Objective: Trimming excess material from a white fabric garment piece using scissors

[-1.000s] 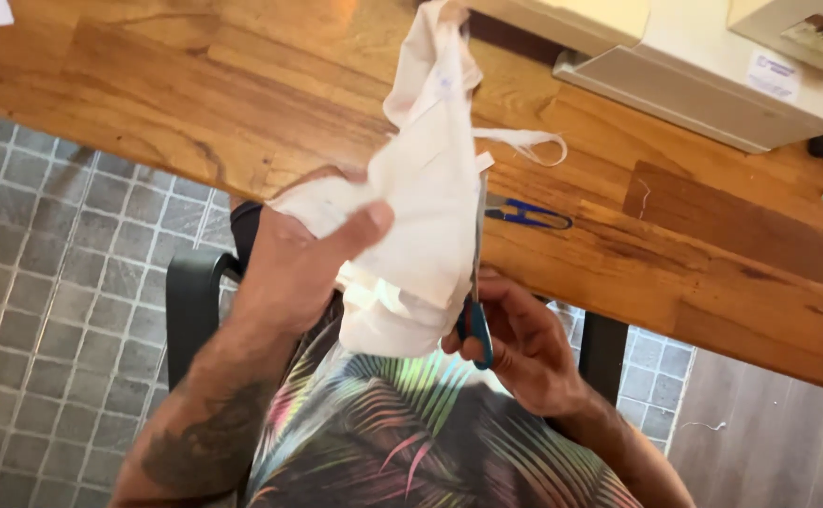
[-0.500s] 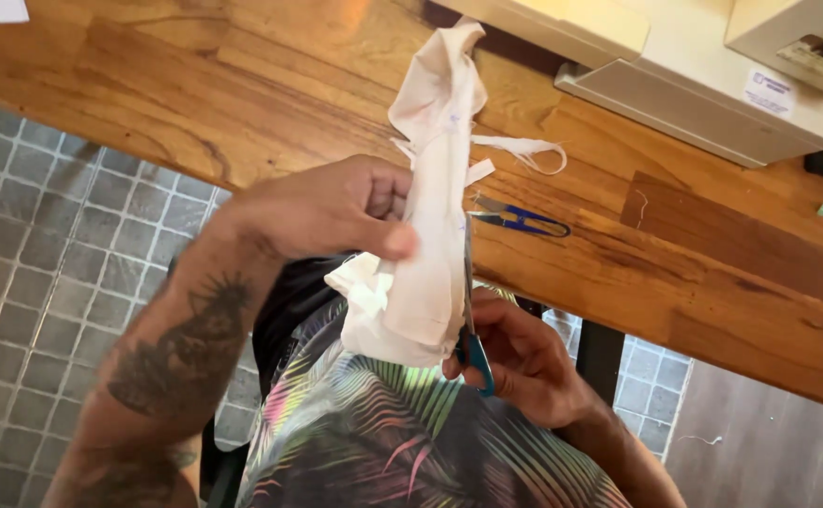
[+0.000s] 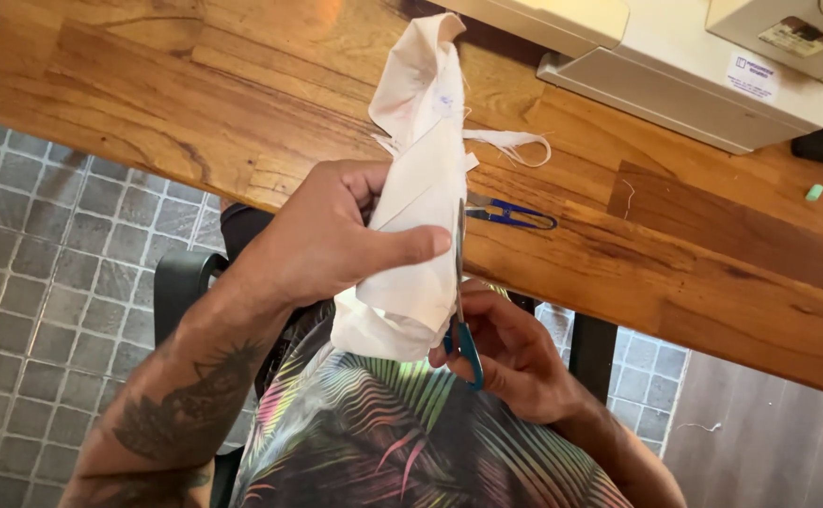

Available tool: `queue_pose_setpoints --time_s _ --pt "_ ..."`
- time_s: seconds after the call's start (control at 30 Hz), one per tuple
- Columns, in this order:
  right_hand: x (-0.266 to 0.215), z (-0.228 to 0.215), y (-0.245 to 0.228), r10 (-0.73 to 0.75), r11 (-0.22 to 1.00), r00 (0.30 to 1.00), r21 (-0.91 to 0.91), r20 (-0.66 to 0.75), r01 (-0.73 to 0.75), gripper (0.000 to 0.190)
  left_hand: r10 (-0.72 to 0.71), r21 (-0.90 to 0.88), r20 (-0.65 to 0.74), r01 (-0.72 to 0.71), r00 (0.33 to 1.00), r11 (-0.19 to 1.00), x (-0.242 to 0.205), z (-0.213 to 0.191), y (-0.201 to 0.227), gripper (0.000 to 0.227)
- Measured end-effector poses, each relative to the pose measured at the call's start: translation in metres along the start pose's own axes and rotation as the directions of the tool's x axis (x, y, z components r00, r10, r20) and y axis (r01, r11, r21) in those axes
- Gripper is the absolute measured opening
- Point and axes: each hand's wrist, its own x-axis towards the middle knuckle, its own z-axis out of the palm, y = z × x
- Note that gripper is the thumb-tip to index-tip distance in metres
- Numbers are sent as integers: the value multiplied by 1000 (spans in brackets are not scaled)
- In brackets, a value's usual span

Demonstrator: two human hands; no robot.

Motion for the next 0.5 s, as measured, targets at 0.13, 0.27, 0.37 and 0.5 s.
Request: queue_pose_setpoints --time_s 0.13,0.27,0.37,0.5 --pt "8 8 -8 34 998 999 -51 -36 -36 41 -31 -60 -23 30 999 998 -3 4 -2 26" --pt "9 9 -3 -10 1000 999 -2 -53 10 46 2 -105 0 -2 1000 994 6 1 -19 32" --pt "10 9 -1 -6 1000 998 11 -62 6 40 58 -154 29 -53 998 987 9 -2 -28 38" --pt "9 8 1 -44 998 998 -46 -53 42 45 77 -221 30 -69 997 973 11 0 -30 43"
